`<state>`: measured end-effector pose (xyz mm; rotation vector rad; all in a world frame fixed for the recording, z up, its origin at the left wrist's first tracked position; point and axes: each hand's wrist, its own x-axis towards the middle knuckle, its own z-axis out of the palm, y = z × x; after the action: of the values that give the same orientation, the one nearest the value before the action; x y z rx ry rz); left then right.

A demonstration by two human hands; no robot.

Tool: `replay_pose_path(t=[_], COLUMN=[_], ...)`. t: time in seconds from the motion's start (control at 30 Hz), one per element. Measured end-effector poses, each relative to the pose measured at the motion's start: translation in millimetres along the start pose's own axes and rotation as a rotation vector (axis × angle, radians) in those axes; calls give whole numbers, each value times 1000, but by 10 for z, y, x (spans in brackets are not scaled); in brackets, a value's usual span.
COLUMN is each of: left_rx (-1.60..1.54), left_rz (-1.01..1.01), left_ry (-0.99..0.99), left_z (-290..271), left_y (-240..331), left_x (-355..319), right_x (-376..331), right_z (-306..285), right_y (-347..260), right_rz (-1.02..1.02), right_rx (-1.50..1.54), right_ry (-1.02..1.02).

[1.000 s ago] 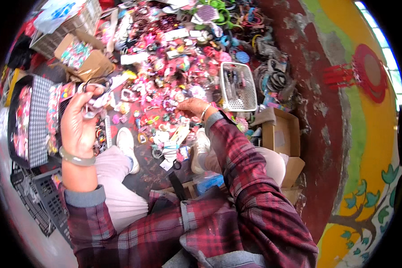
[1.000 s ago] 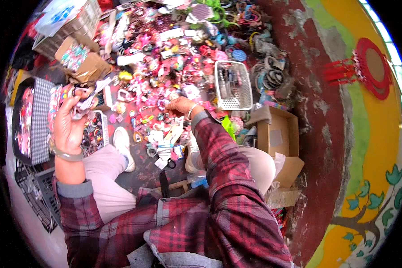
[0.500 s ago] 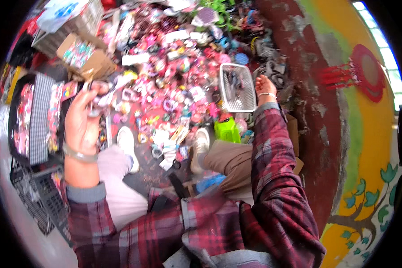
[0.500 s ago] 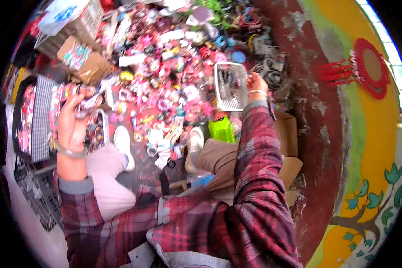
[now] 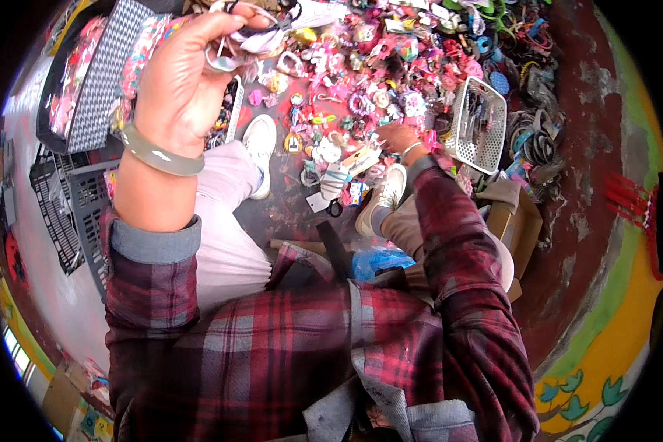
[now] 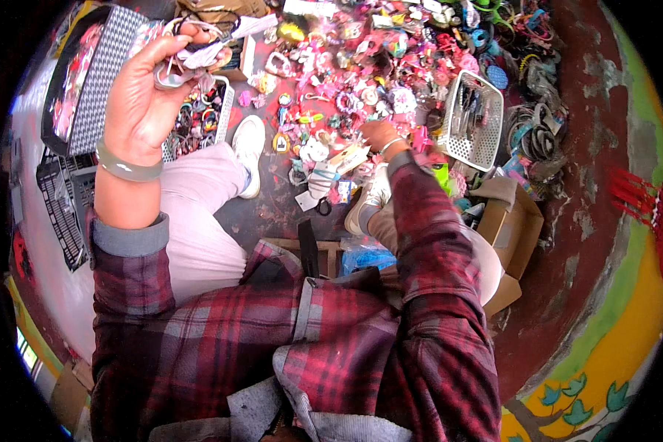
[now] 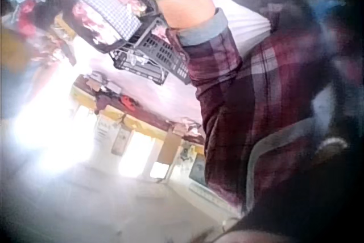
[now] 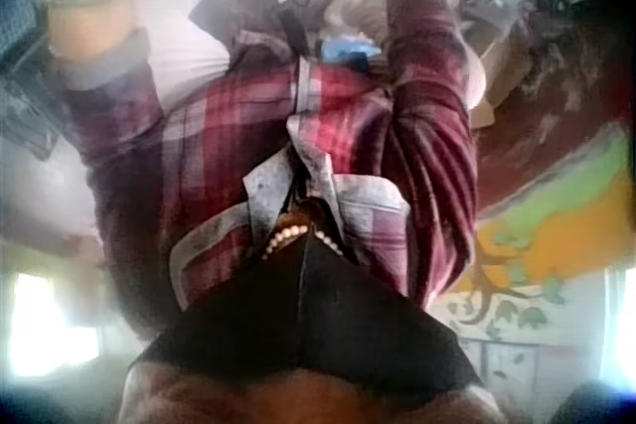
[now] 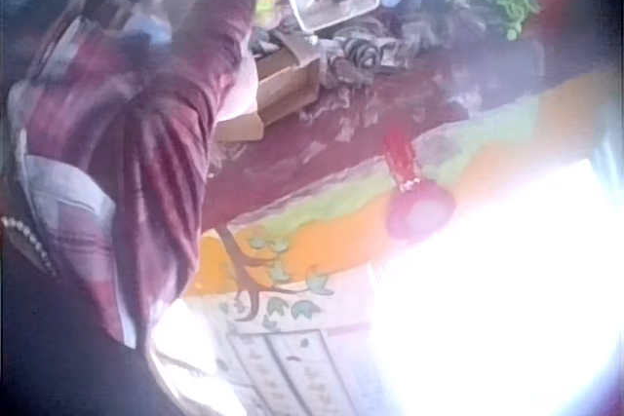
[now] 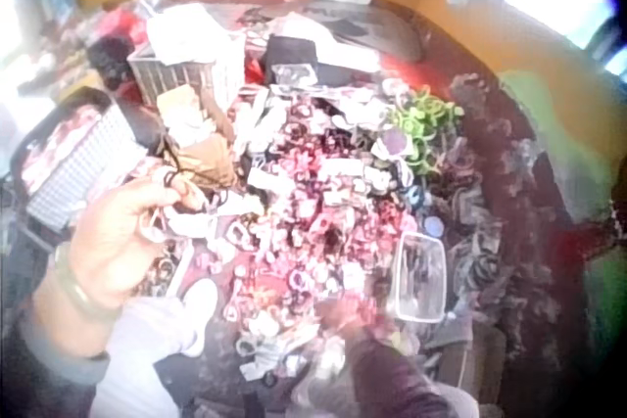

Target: The person sits on the floor and sorts through a large pile of hair accessories, picking up hair ties and small packaged items. They wipe them with a white cloth and place them into a white plastic basket.

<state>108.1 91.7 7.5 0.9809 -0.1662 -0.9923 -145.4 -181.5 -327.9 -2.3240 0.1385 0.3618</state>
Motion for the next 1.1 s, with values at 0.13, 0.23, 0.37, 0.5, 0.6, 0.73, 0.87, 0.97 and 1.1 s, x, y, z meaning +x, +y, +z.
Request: replay_pose_path(t=[0.13,0.23,0.37,0.5,0.6,0.73,0.87,0.97,1.1], left_rx=[-63,-65,-58,-35,5,-67,-115,-29,-59], left_rz=[95,84,113,99,93,47,77,68,38], left_ry=[-52,-7,41,58,91,-25,22,-7,-5], left_z=[-77,-90,-71,-118,-63,-5,-54,24,66], left_y=[-17,11,46,82,94,86,72,55,17], left_x=[-110,-117,-160,-188,-194,-155,-252,-163,-159], right_x=[232,-121,-274,13,435,893,940,438,-177], right_z=[1226,2291,2653,1833,1572,890,50,597,1480], right_y=[-642,-787,-813,-1028,-632,151,-365,146,-436], right_rz=[-311,-187,-187,151,246,153,443,-422,-291], right_rx=[-380,127,266,45,-35,-235,-125,-614,-6], right_ry=[-455,-592,-812,-618,-342,255,-41,-406,-1118])
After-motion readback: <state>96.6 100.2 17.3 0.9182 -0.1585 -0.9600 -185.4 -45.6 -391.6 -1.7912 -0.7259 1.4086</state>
